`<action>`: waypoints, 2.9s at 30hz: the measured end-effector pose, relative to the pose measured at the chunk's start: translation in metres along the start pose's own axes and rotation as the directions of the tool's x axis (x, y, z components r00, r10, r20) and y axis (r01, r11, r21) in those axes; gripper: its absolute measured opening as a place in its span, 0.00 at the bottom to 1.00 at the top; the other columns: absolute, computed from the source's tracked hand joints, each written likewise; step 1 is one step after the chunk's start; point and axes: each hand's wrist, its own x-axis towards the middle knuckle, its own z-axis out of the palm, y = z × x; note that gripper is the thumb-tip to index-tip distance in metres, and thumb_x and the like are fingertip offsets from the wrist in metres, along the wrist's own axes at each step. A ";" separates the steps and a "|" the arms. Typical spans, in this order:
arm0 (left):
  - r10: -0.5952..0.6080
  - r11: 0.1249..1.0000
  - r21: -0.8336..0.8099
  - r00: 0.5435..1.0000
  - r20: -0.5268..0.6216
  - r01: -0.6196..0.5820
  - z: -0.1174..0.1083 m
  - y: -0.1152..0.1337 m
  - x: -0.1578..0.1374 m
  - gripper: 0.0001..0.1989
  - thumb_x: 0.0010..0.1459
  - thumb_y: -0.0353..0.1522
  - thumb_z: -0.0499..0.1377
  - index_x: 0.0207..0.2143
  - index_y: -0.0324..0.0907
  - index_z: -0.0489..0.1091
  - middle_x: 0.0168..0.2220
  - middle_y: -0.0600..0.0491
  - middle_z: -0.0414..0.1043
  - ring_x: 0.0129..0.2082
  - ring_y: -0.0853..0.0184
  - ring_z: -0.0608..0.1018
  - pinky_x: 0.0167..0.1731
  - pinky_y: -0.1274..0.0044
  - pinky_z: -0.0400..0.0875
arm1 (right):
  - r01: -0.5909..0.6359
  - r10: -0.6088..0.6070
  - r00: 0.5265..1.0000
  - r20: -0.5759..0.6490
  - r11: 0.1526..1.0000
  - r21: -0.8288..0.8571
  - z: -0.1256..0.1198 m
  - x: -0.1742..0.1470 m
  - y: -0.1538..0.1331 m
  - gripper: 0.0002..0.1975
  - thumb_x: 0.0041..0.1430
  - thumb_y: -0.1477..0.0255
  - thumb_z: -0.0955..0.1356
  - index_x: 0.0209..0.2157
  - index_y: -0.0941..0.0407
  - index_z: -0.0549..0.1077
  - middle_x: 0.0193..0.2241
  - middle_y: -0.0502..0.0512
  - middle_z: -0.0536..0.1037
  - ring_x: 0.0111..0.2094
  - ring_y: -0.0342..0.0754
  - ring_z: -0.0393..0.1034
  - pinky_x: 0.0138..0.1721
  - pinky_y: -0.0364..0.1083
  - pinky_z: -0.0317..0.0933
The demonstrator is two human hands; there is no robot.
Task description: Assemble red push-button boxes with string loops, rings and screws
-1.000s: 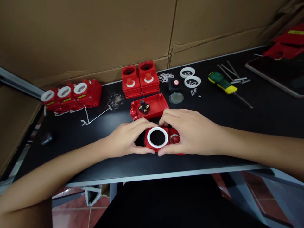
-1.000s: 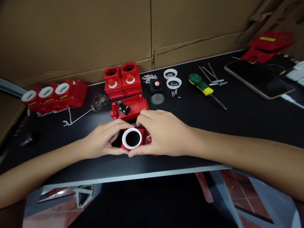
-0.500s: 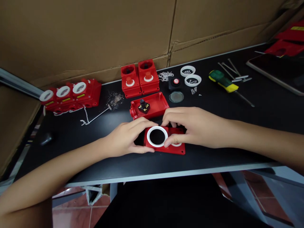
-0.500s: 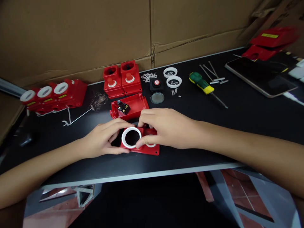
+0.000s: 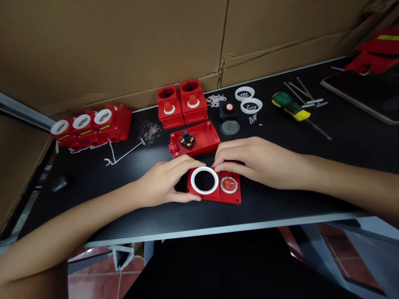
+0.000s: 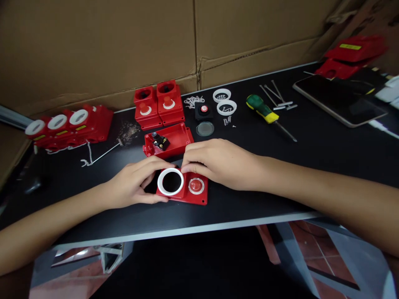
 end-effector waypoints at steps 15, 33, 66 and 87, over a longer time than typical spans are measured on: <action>0.019 0.999 0.051 1.000 -0.011 -0.018 0.002 0.001 0.001 0.32 0.77 0.57 0.64 0.67 0.42 0.71 0.55 0.43 0.85 0.51 0.58 0.89 0.51 0.70 0.88 | -0.088 0.071 0.995 -0.063 0.941 -0.327 0.022 0.003 -0.021 0.35 0.65 0.36 0.75 0.42 0.57 0.78 0.40 0.56 0.82 0.38 0.52 0.75 0.39 0.49 0.61; 0.039 0.998 0.057 0.999 -0.007 -0.039 0.001 0.001 -0.001 0.33 0.78 0.57 0.62 0.69 0.42 0.69 0.57 0.41 0.84 0.54 0.56 0.89 0.54 0.69 0.88 | 0.073 -0.077 0.997 -0.002 0.955 -0.287 0.005 -0.006 -0.008 0.22 0.80 0.51 0.69 0.46 0.56 0.82 0.43 0.55 0.85 0.42 0.50 0.79 0.42 0.48 0.66; -0.009 0.998 0.061 1.000 0.018 0.008 0.000 0.001 -0.003 0.35 0.76 0.56 0.65 0.71 0.42 0.69 0.57 0.40 0.84 0.54 0.54 0.89 0.56 0.66 0.88 | 0.124 -0.163 0.985 -0.046 0.880 -0.459 0.012 -0.006 -0.008 0.30 0.80 0.45 0.66 0.45 0.57 0.82 0.42 0.58 0.84 0.38 0.49 0.78 0.39 0.49 0.66; 0.028 0.995 0.092 1.000 -0.001 -0.027 0.003 0.000 -0.003 0.33 0.78 0.56 0.63 0.70 0.42 0.68 0.59 0.41 0.83 0.57 0.55 0.89 0.54 0.68 0.88 | 0.207 -0.196 0.978 0.067 0.897 -0.390 -0.001 -0.003 -0.001 0.26 0.87 0.65 0.55 0.51 0.58 0.83 0.46 0.59 0.85 0.44 0.50 0.81 0.46 0.50 0.72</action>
